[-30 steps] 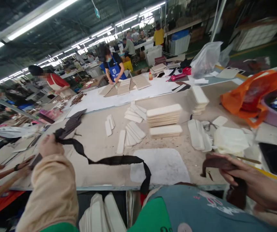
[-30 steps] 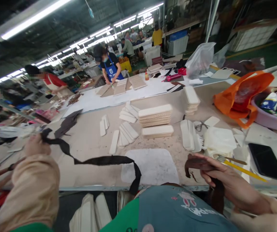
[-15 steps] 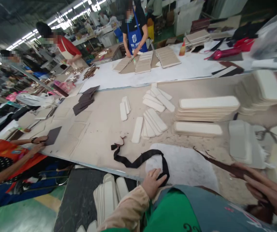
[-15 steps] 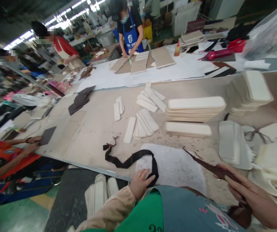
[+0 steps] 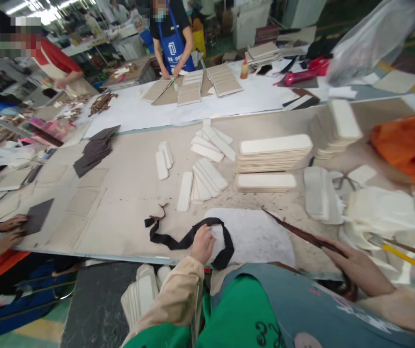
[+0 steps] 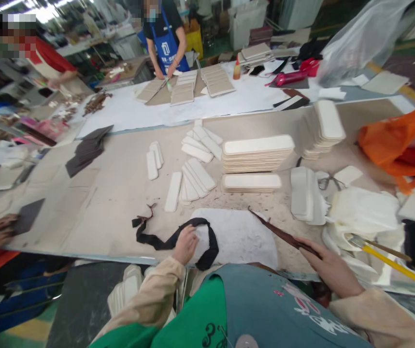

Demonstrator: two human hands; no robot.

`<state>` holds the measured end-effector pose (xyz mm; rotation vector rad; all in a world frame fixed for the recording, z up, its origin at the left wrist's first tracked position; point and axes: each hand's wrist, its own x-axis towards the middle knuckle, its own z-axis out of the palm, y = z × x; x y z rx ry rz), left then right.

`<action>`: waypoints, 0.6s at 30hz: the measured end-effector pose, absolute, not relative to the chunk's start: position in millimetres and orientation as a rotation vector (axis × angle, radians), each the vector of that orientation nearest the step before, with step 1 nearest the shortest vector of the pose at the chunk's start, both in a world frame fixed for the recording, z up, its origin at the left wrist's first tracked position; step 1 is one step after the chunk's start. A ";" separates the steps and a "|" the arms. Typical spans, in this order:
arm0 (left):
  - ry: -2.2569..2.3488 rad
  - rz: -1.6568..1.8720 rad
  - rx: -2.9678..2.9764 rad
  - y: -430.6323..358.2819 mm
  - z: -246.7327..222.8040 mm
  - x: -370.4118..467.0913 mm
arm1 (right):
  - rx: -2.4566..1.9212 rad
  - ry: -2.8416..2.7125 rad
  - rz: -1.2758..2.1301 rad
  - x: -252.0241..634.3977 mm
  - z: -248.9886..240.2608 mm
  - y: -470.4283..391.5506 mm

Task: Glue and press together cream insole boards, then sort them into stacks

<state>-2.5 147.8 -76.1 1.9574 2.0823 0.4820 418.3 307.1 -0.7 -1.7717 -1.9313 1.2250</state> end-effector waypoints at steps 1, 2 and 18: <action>2.156 0.517 1.910 155.9 -73.1 -5.4 | -1.762 -1.981 1.198 422.0 -2.5 308.5; 2.195 0.540 1.885 162.8 -69.9 -7.0 | -1.750 -2.031 1.155 425.8 -5.6 310.5; 1.520 -0.044 2.275 163.3 -86.9 21.9 | -1.685 -2.460 0.701 361.1 -63.7 347.9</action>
